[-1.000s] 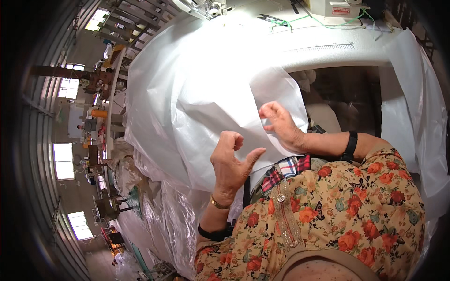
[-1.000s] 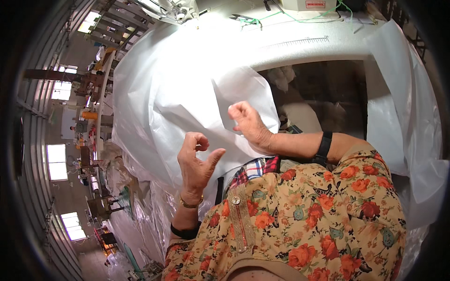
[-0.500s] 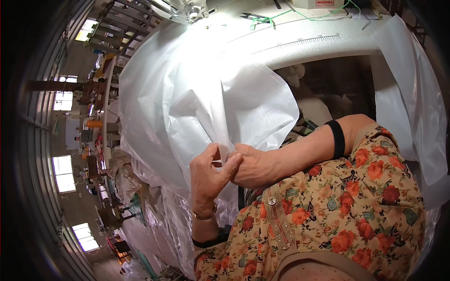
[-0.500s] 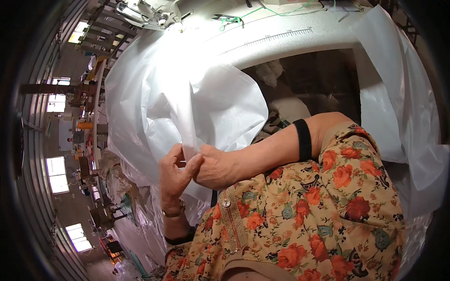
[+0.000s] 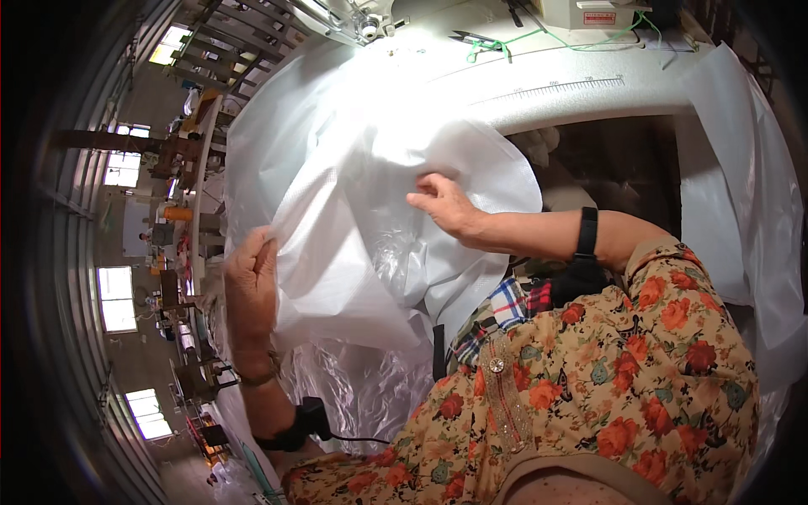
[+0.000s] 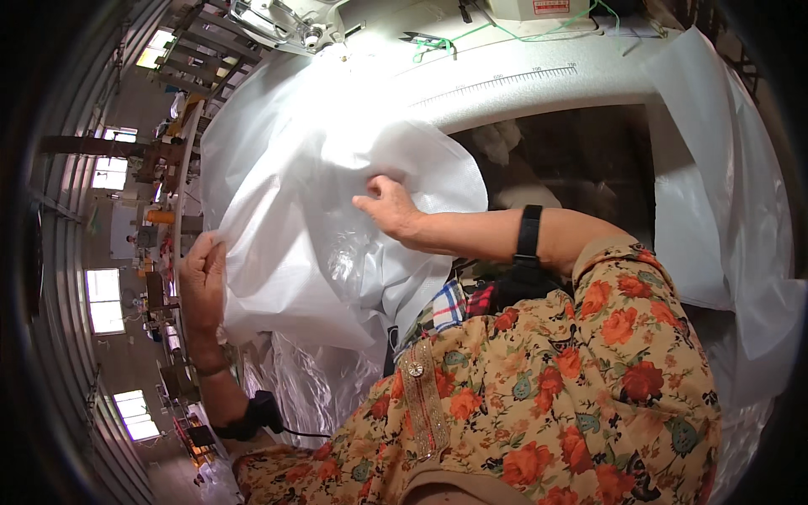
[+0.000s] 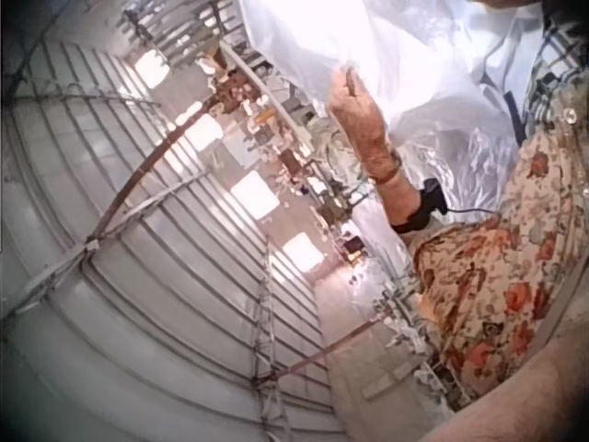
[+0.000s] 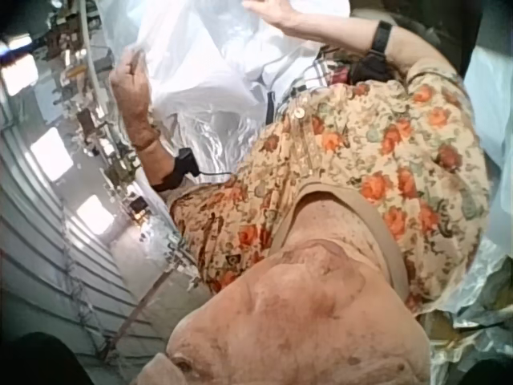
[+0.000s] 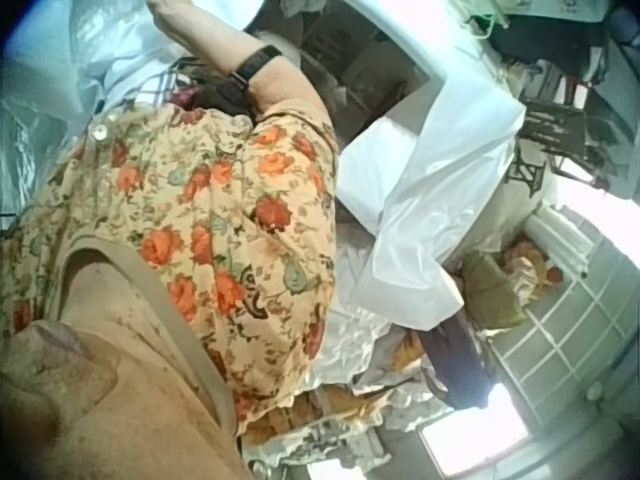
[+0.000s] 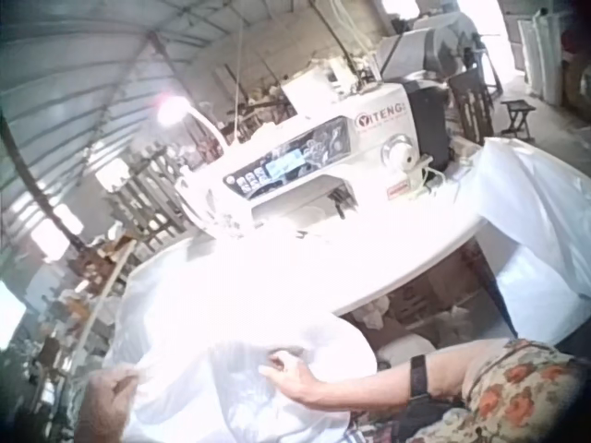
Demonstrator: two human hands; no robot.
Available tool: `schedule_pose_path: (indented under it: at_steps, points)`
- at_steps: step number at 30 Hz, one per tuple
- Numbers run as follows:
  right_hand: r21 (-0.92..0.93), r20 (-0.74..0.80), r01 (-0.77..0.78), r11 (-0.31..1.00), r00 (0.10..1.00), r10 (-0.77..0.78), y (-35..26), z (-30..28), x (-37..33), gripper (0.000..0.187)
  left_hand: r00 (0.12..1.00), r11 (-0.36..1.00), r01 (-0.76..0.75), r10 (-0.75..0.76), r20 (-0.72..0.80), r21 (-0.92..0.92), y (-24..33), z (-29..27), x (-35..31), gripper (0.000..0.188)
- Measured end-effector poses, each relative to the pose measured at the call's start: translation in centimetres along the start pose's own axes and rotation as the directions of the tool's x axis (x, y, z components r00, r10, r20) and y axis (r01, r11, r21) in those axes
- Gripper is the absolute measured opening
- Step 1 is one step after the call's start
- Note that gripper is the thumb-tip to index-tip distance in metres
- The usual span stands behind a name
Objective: Sewing a large piece of white plastic or fabric material using an industrial sewing machine.
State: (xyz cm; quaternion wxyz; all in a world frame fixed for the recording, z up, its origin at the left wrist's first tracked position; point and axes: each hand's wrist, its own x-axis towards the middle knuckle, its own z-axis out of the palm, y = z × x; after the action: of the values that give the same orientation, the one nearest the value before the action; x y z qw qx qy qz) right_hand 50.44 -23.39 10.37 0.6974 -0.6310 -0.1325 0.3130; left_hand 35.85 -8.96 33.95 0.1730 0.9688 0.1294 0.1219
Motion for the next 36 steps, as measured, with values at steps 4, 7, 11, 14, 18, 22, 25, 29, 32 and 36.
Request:
schedule_pose_path:
  at_steps: [4, 7, 11, 14, 18, 22, 25, 29, 32, 36]
  points:
    - [0.101, 0.195, -0.114, 0.988, 0.976, 0.093, -0.4, 3.0, 1.3, 0.054, 0.963, 0.931, -0.269, 0.250, 0.105, 0.249, 3.2, -2.7, 0.7, 0.005]
    - [0.230, 0.425, -0.090, 0.969, 0.905, -0.017, 0.8, 1.0, 0.9, 0.037, 0.919, 0.879, -0.387, 0.344, 0.191, 0.279, 2.5, -1.6, 2.0, 0.007]
    - [-0.003, 0.987, -0.135, 0.991, 0.161, 0.024, -1.8, -1.8, -5.1, 0.029, 0.954, 0.917, -0.292, 0.257, 0.156, 0.272, -0.8, -1.4, 0.1, 0.010]
    - [-0.195, 0.965, 0.041, 0.980, 0.188, 0.184, -3.2, -4.0, -5.9, 0.030, 0.969, 0.922, -0.232, 0.191, 0.158, 0.311, -1.9, -1.0, -0.1, 0.015]
    - [-0.324, 0.638, 0.604, 0.728, 0.708, -0.303, -6.8, -4.4, -2.3, 0.027, 0.973, 0.895, -0.227, 0.186, 0.139, 0.384, -2.3, -0.5, -0.1, 0.021]
    - [-0.575, 0.667, 0.814, 0.084, 0.526, -0.528, -9.0, -4.0, 3.0, 0.025, 0.972, 0.909, -0.232, 0.207, 0.110, 0.346, -1.7, -0.5, 0.6, 0.020]
    - [-0.664, 0.730, 0.745, -0.059, 0.663, 0.164, -8.4, -2.9, 2.3, 0.029, 0.955, 0.859, -0.295, 0.281, 0.097, 0.419, -1.6, -0.5, 1.2, 0.018]
    - [-0.605, 0.797, 0.746, 0.279, 0.565, 0.214, -5.3, -3.3, -2.3, 0.029, 0.949, 0.840, -0.313, 0.300, 0.102, 0.444, -2.4, -0.6, 0.6, 0.016]
    - [-0.491, 0.870, 0.666, 0.561, 0.402, 0.284, -5.9, -4.3, -6.3, 0.031, 0.948, 0.828, -0.310, 0.305, 0.088, 0.468, -3.7, -0.7, 0.1, 0.016]
    - [-0.495, 0.846, 0.706, 0.506, 0.525, 0.095, -6.7, -5.6, -7.4, 0.026, 0.956, 0.835, -0.283, 0.288, 0.063, 0.472, -3.5, -0.5, 1.1, 0.016]
